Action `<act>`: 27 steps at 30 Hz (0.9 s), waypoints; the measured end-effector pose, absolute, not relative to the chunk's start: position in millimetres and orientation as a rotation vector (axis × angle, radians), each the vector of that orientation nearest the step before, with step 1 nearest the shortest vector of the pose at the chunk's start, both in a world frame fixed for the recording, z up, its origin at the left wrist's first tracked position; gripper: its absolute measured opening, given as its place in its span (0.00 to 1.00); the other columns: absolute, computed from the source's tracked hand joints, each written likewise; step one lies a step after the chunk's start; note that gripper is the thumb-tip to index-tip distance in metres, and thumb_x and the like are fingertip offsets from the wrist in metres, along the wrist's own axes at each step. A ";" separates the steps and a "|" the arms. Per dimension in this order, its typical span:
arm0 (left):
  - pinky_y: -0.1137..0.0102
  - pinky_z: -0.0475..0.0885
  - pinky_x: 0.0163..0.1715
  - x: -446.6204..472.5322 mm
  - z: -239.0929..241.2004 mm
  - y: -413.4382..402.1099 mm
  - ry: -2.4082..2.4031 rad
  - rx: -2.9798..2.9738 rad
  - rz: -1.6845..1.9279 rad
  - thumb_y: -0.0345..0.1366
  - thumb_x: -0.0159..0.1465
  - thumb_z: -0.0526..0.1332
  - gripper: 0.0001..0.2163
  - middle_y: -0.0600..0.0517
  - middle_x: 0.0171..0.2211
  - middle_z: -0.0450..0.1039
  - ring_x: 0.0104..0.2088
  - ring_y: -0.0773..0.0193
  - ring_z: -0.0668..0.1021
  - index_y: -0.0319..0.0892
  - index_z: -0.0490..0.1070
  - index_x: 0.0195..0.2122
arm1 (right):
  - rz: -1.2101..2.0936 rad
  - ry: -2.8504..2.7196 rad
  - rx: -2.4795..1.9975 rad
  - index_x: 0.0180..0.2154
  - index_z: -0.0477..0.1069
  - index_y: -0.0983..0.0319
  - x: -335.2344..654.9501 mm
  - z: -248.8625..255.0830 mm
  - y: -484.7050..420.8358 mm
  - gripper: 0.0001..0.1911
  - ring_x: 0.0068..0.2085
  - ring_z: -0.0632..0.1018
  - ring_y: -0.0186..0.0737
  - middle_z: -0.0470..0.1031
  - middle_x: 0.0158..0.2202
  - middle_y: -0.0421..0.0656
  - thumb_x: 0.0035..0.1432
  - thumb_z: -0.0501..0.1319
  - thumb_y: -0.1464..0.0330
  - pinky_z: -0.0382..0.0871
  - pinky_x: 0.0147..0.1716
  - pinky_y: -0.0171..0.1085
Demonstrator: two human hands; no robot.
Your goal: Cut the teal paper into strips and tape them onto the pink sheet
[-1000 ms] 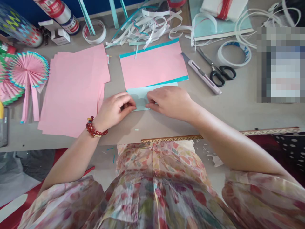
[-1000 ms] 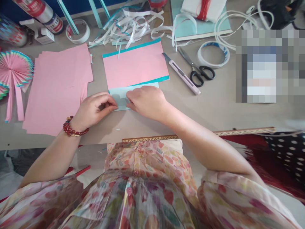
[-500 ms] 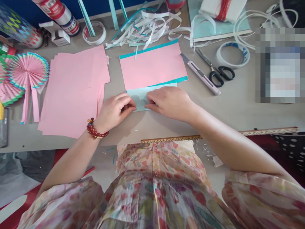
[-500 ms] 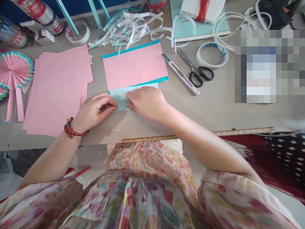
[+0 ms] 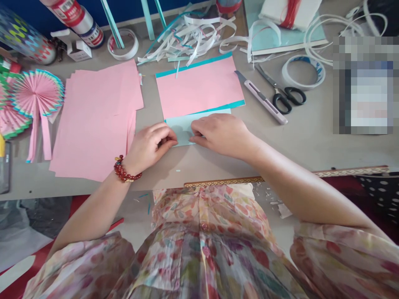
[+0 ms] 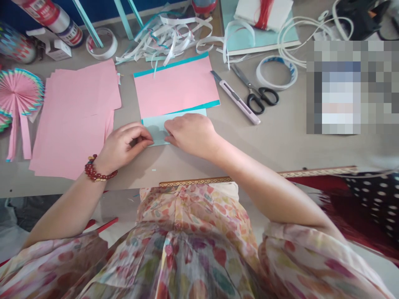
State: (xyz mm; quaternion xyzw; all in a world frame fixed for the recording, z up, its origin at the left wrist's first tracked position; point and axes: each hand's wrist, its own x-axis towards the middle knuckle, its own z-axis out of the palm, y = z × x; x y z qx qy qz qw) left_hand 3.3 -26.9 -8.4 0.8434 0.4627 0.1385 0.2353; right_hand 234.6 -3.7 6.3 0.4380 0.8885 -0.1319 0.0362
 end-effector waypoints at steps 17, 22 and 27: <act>0.69 0.66 0.36 4.2 -9.5 -27.0 1.248 2.393 0.342 0.35 0.70 0.56 0.08 0.52 0.35 0.72 0.34 0.63 0.74 0.41 0.71 0.35 | -0.540 2.774 1.334 0.39 0.73 0.61 243.5 5.9 -2.2 0.10 0.38 0.74 0.44 0.78 0.40 0.46 0.67 0.56 0.64 0.51 0.31 0.38; 0.68 0.66 0.37 3.8 -9.6 -26.4 1.232 2.395 0.353 0.35 0.70 0.56 0.08 0.52 0.35 0.72 0.35 0.62 0.74 0.41 0.71 0.35 | -0.615 2.806 1.252 0.36 0.73 0.62 246.3 4.6 1.4 0.10 0.37 0.72 0.42 0.75 0.37 0.45 0.67 0.55 0.65 0.52 0.32 0.38; 0.68 0.65 0.36 4.4 -9.0 -26.4 1.233 2.395 0.344 0.34 0.70 0.56 0.07 0.52 0.35 0.73 0.35 0.62 0.74 0.41 0.70 0.35 | -0.632 2.823 1.214 0.35 0.73 0.62 247.1 2.9 3.5 0.10 0.37 0.72 0.42 0.75 0.36 0.45 0.66 0.56 0.65 0.53 0.34 0.38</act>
